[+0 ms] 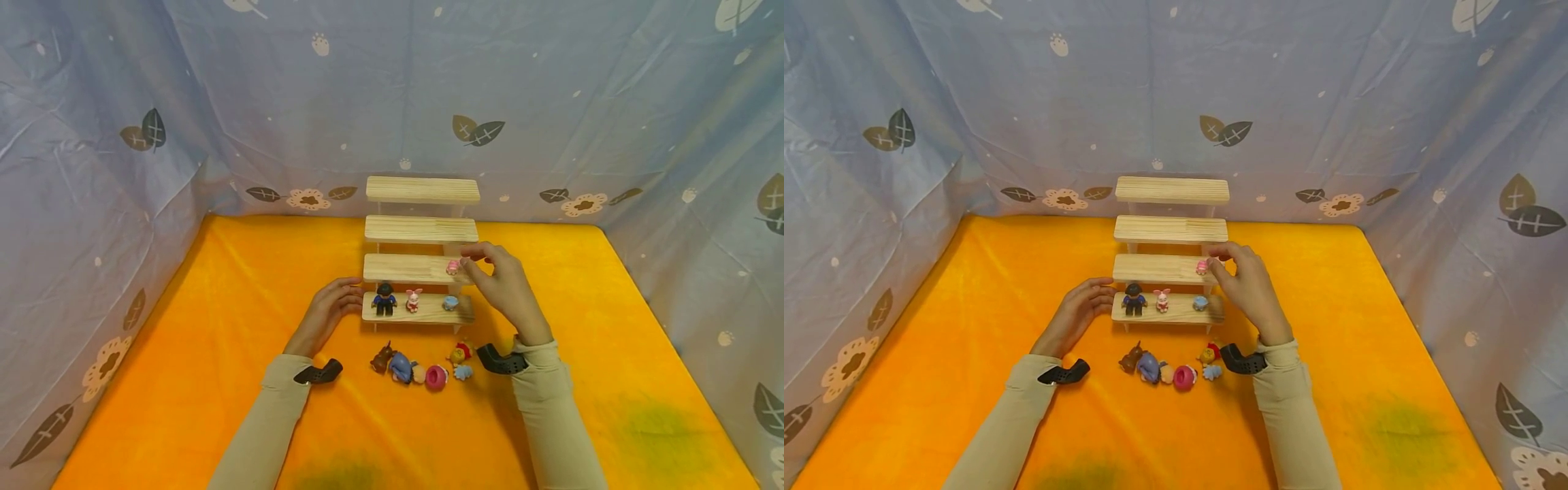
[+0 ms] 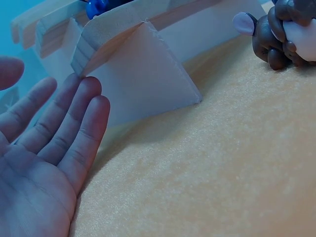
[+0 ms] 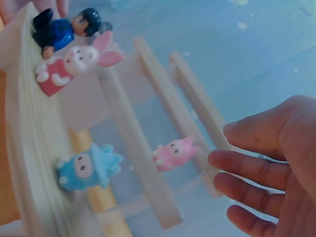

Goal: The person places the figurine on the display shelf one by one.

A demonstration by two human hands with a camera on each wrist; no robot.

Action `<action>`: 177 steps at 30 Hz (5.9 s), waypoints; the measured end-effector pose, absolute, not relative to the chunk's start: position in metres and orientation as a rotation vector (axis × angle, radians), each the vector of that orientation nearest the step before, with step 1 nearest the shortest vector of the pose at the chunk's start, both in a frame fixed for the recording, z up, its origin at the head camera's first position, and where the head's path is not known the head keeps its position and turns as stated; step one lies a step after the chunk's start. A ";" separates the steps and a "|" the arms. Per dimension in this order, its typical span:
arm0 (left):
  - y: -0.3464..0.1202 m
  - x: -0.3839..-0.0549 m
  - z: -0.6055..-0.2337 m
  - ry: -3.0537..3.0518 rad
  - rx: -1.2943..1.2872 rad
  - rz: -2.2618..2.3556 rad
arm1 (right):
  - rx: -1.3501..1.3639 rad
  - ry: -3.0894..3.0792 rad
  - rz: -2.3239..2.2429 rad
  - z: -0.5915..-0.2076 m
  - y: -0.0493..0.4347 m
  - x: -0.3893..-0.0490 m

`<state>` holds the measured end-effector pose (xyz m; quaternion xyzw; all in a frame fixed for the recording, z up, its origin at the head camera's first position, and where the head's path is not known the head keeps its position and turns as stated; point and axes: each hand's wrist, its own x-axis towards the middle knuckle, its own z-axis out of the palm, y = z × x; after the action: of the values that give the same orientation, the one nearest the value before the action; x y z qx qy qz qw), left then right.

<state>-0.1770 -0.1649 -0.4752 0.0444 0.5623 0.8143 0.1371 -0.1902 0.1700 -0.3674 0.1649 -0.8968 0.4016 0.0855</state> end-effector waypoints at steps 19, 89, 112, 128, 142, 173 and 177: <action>-0.166 -0.176 -0.476 1.633 0.140 2.342 | 0.478 -2.631 1.205 -0.347 0.191 -0.169; -0.166 -0.177 -0.476 1.625 0.123 2.346 | 1.059 -3.108 0.653 -0.422 0.186 -0.115; -0.166 -0.176 -0.475 1.626 0.121 2.349 | 1.016 -3.131 1.066 -0.414 0.188 -0.114; -0.165 -0.175 -0.475 1.634 0.142 2.352 | 0.989 -2.724 1.773 -0.406 0.179 -0.116; -0.166 -0.175 -0.476 1.642 0.168 2.348 | 0.840 -2.643 1.740 -0.398 0.169 -0.118; -0.166 -0.175 -0.476 1.611 0.136 2.366 | 0.877 -2.460 1.349 -0.330 0.147 -0.148; -0.166 -0.175 -0.477 1.609 0.122 2.364 | 0.820 -2.436 1.363 -0.324 0.145 -0.150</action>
<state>-0.1748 -0.1660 -0.4765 0.0421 0.5568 0.8178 0.1392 -0.1504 0.1453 -0.3241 0.2801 -0.8316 0.4654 0.1159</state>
